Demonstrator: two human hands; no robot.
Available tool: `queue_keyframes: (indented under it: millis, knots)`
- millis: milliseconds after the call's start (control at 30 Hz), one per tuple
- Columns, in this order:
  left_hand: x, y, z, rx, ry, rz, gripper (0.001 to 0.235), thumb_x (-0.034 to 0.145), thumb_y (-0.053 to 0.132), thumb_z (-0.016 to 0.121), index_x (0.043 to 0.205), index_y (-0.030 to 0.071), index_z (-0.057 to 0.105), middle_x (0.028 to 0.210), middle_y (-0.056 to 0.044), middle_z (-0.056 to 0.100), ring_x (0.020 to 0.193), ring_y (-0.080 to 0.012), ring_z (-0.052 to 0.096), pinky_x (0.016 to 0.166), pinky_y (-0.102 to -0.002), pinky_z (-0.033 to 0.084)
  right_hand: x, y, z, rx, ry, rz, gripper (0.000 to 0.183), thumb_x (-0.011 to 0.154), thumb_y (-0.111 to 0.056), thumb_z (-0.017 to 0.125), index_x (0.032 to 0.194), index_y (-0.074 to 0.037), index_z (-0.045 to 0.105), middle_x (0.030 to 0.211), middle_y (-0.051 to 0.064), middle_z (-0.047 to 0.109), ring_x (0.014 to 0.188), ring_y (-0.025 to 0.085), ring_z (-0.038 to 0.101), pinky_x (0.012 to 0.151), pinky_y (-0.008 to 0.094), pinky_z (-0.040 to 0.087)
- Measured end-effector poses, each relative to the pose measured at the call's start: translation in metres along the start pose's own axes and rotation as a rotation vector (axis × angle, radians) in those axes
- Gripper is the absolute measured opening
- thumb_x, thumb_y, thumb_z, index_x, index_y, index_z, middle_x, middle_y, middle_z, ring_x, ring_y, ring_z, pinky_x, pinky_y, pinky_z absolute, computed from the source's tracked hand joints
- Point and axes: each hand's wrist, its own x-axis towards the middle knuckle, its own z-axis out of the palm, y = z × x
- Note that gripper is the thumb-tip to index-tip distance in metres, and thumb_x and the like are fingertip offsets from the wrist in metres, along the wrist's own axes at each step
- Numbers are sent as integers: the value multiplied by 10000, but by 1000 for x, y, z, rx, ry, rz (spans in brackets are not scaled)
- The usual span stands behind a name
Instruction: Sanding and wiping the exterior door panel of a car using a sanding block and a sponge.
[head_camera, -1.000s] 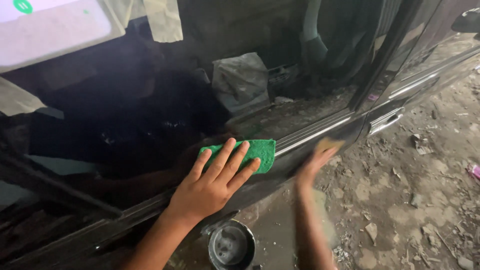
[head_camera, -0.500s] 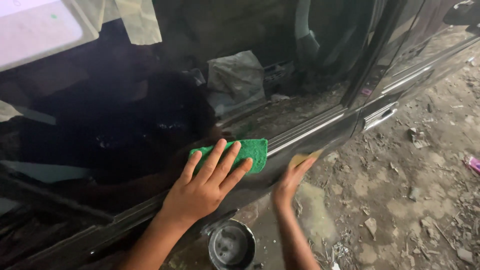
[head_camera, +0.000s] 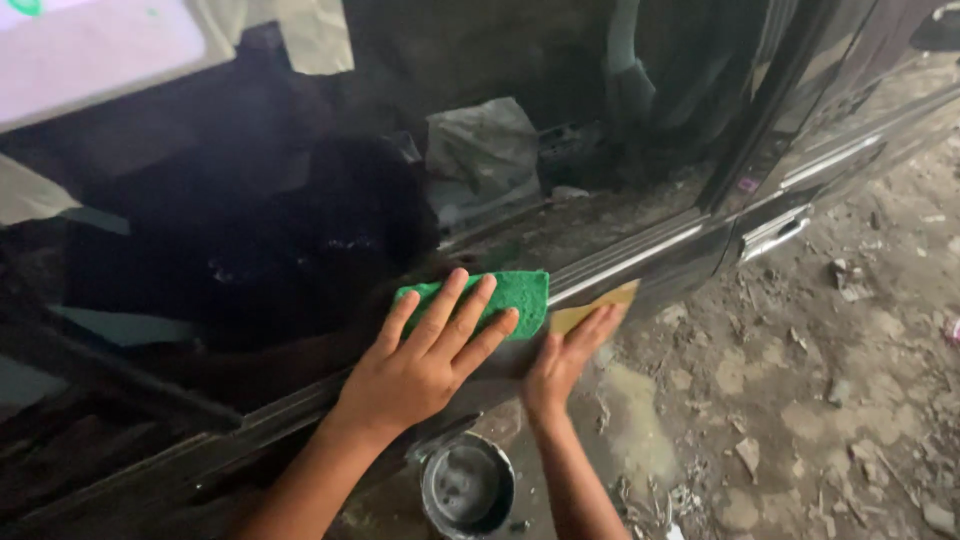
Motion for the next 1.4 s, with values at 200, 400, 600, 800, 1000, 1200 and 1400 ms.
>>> queue_keyframes:
  millis: [200, 400, 600, 800, 1000, 1200, 1400]
  knots:
    - [1, 0, -2, 1, -2, -15, 468, 1115, 326, 323, 1567, 355, 441, 1572, 52, 545, 1437, -170, 503, 1154, -400, 316, 124, 138, -8, 64, 76, -127, 602, 1168, -320, 363, 1683, -158, 95, 1763, 72, 53, 1654, 243, 37, 1366, 452, 10]
    - [5, -3, 0, 31, 43, -15, 472, 1126, 300, 317, 1584, 340, 422, 1570, 54, 550, 1442, -171, 498, 1173, -406, 287, 136, 111, 0, -32, 70, 162, 854, 1061, -664, 136, 1647, -58, -1, 1736, 128, -53, 1627, 260, -43, 1323, 417, -44]
    - [2, 0, -1, 28, 4, -6, 484, 1123, 340, 308, 1599, 341, 394, 1598, 38, 519, 1461, -177, 479, 1181, -422, 269, 37, -1, -5, -60, -81, -103, 691, 1130, -454, 269, 1663, -73, 50, 1743, 188, -29, 1634, 361, -39, 1317, 531, -25]
    - [-1, 1, -2, -17, 13, -15, 474, 1109, 271, 349, 1575, 303, 431, 1590, 8, 512, 1458, -199, 481, 1146, -389, 351, 195, 307, 4, -786, 130, -297, 430, 1117, 121, 436, 1529, 79, 318, 1526, 470, 271, 1427, 616, 344, 1192, 635, 326]
    - [-5, 11, 10, -63, 215, -126, 465, 1128, 234, 237, 1510, 312, 490, 1560, -7, 534, 1480, -228, 465, 1220, -470, 310, -8, -13, 6, -87, -18, -194, 646, 1122, -135, 461, 1641, 42, 121, 1649, 353, -17, 1531, 527, 0, 1275, 623, 24]
    - [-7, 4, 5, -92, 194, -126, 460, 1132, 224, 248, 1516, 316, 484, 1575, -6, 516, 1489, -219, 450, 1225, -458, 317, 96, 132, 10, 53, 75, -282, 577, 1195, -284, 352, 1680, -31, 170, 1699, 244, 36, 1577, 414, 21, 1306, 540, 25]
    - [-11, -1, -3, -47, -17, 18, 437, 1166, 306, 391, 1601, 266, 405, 1611, -40, 483, 1486, -254, 442, 1197, -446, 309, 49, 146, 32, -427, 176, -179, 538, 1226, -167, 485, 1626, 22, 179, 1689, 255, 144, 1599, 415, 196, 1356, 469, 216]
